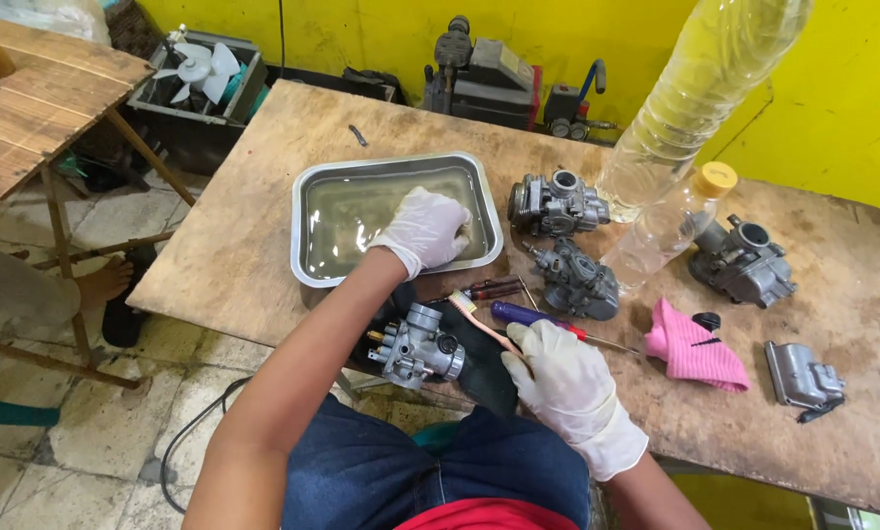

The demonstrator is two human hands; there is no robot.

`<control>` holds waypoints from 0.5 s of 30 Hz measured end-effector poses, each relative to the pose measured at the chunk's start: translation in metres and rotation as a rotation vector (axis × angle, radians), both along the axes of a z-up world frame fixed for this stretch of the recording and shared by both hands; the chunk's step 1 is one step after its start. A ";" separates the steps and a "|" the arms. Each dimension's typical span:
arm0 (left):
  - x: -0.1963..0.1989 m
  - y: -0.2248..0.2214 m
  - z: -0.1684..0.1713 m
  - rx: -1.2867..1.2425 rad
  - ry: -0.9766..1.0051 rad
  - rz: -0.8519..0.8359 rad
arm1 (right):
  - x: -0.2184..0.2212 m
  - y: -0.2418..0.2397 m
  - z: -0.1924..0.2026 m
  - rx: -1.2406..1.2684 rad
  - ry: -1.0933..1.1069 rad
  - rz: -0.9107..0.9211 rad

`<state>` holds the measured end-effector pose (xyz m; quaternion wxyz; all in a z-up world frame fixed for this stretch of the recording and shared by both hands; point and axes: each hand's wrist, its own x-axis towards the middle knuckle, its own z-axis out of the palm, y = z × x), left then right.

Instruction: The person cleans a carburetor by wiping it with a pink cloth, then uses a toothbrush to scrub a small component in a tray of liquid. They continue scrubbing the carburetor body and use a screwdriver to adjust internal parts.

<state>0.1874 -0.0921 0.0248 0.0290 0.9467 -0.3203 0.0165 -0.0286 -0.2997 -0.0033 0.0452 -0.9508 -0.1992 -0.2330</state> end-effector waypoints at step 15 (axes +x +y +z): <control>-0.011 0.039 0.015 -1.334 0.676 -0.064 | 0.025 0.016 0.041 0.545 0.039 -0.049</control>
